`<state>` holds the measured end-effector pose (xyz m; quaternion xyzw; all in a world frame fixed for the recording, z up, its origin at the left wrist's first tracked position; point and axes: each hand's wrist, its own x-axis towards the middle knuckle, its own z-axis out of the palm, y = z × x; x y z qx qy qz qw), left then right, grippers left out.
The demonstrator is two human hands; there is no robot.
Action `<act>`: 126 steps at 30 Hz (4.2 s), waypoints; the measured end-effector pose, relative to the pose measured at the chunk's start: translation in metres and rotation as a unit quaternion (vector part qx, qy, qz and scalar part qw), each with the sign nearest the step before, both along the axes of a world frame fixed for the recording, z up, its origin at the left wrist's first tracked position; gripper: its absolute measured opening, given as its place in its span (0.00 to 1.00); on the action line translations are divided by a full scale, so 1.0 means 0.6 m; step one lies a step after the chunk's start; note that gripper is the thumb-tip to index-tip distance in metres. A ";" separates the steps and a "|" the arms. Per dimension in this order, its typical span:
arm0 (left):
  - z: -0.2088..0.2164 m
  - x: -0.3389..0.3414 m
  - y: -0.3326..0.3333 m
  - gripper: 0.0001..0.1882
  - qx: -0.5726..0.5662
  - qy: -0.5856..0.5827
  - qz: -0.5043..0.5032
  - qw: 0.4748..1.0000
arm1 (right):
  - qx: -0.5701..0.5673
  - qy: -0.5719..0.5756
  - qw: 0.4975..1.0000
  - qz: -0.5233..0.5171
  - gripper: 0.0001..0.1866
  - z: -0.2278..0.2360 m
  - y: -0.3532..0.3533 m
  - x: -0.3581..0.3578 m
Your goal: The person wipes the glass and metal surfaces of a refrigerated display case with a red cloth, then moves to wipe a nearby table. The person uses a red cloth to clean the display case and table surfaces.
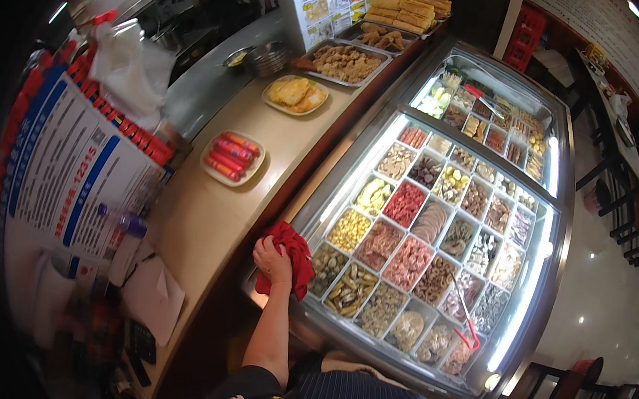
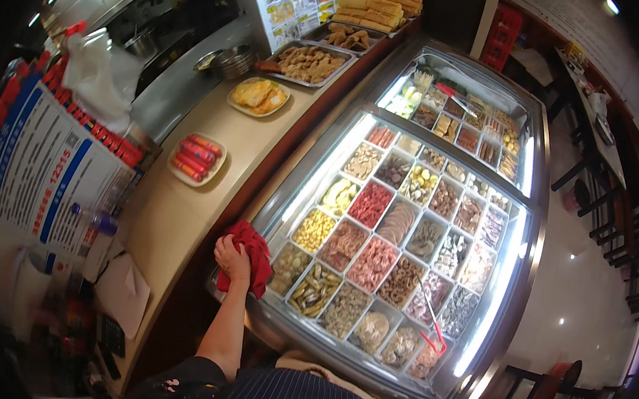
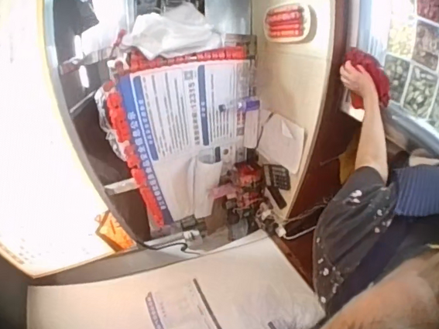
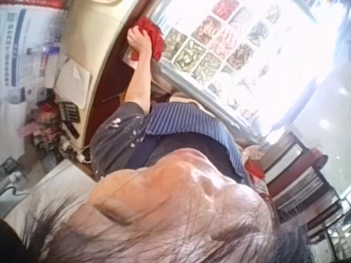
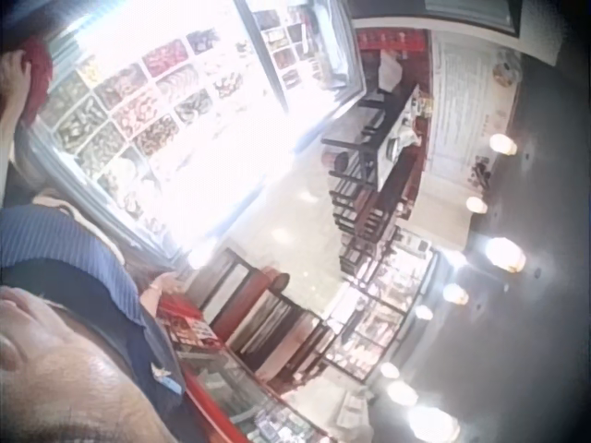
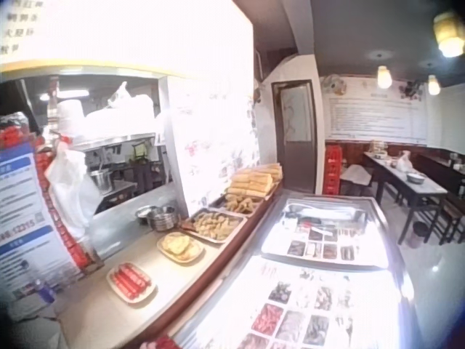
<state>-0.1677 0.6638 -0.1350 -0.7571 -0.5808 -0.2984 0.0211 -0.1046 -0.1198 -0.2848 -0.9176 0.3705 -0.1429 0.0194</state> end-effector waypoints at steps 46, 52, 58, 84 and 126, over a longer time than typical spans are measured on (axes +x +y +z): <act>0.020 0.135 0.130 0.21 0.001 0.066 -0.291 0.955 | -0.116 0.149 0.981 0.041 0.31 0.166 0.235 0.075; 0.041 -0.104 0.012 0.28 -0.071 0.180 -0.204 0.960 | -0.111 0.162 0.980 0.019 0.30 0.165 0.214 0.033; 0.064 -0.069 -0.004 0.20 -0.454 -0.536 0.014 0.711 | -0.145 0.226 0.963 -0.002 0.30 0.168 0.214 0.004; -0.063 1.068 -0.273 0.40 -0.014 0.080 -0.614 0.785 | -0.043 0.062 0.995 -0.068 0.28 0.162 0.238 -0.013; 0.043 0.261 0.137 0.32 -0.355 0.149 -0.434 0.815 | -0.010 0.068 0.994 -0.086 0.31 0.161 0.240 -0.010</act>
